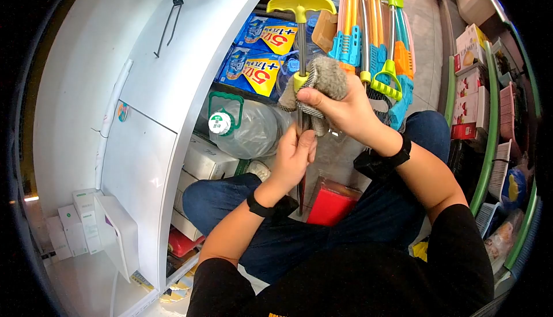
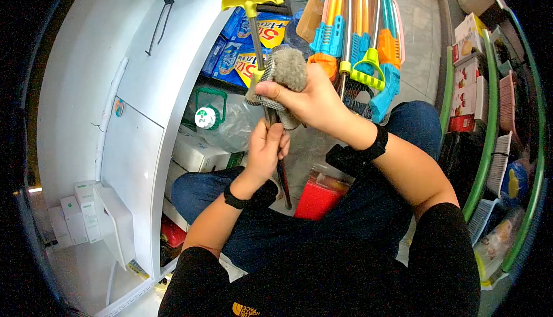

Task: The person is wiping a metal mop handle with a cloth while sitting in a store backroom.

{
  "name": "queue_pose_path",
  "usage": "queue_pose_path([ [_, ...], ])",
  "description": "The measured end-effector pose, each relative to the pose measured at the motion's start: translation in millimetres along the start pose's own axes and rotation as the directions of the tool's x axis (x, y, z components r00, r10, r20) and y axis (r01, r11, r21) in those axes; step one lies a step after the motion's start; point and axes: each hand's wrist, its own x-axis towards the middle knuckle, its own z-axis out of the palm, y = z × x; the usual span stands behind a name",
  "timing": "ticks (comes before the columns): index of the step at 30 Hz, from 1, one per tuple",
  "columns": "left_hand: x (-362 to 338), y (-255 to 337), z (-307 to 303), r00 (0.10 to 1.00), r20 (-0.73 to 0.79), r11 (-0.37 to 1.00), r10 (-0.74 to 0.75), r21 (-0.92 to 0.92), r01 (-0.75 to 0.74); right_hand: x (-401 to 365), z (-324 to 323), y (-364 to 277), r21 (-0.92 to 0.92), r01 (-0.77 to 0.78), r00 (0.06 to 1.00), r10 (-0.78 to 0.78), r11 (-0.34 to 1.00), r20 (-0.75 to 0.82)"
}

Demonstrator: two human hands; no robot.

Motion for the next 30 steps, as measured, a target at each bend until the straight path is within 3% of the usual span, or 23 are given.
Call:
queue_pose_path([
  [1,2.2,-6.8,-1.1,0.995,-0.026,0.980,0.101,0.177,-0.095,-0.1,0.1,3.7,-0.080,0.045,0.999,-0.044,0.996,0.004],
  [4,0.8,-5.9,4.1,0.975,-0.086,0.854,0.206,0.501,-0.136,-0.7,1.6,4.7,-0.344,0.163,0.983,-0.182,0.925,-0.025],
  [6,3.2,-10.1,4.4,0.941,-0.076,0.760,0.331,0.613,-0.217,-1.7,0.7,10.7,-0.444,0.204,0.969,-0.245,0.873,-0.036],
  [8,2.8,-9.5,6.0,0.940,-0.083,0.781,0.331,0.583,-0.224,0.0,-3.3,16.8,-0.399,0.214,0.971,-0.237,0.892,-0.011],
  [9,1.3,-4.6,7.1,0.970,-0.079,0.887,0.230,0.427,-0.176,1.8,-4.5,16.4,-0.376,0.219,0.972,-0.235,0.901,0.003],
  [11,-3.2,7.4,5.3,0.999,-0.017,0.996,0.034,0.086,-0.032,4.3,-8.5,10.6,-0.271,0.078,0.996,-0.085,0.959,-0.014],
  [13,0.3,12.4,-6.5,0.990,0.144,0.994,-0.007,-0.103,0.022,5.1,-14.5,2.5,-0.214,-0.059,0.998,0.065,0.975,0.018],
  [15,6.4,20.1,-20.1,0.954,0.299,0.961,-0.029,-0.255,0.109,3.7,-15.0,1.6,-0.173,-0.076,0.996,0.081,0.982,0.023],
  [18,10.7,27.2,-12.4,0.972,0.219,0.948,0.080,-0.319,-0.006,5.1,-9.2,1.3,0.052,-0.109,0.994,0.109,0.993,-0.007],
  [19,14.7,23.5,-21.5,0.960,0.258,0.958,0.110,-0.285,-0.033,6.0,-7.7,1.0,0.153,-0.118,0.992,0.123,0.981,-0.022],
  [22,15.7,22.2,-28.6,0.979,0.194,0.960,0.061,-0.279,-0.004,7.3,-19.8,-3.4,0.438,-0.312,0.948,0.307,0.843,0.084],
  [25,9.6,21.5,-18.3,0.990,0.140,0.954,0.014,-0.297,0.028,1.4,-14.6,-8.2,0.265,-0.290,0.955,0.259,0.919,0.147],
  [30,7.6,6.8,-8.9,0.984,0.160,0.995,0.082,-0.065,-0.072,4.7,-9.4,-8.4,-0.031,-0.098,0.977,0.102,0.995,0.187],
])
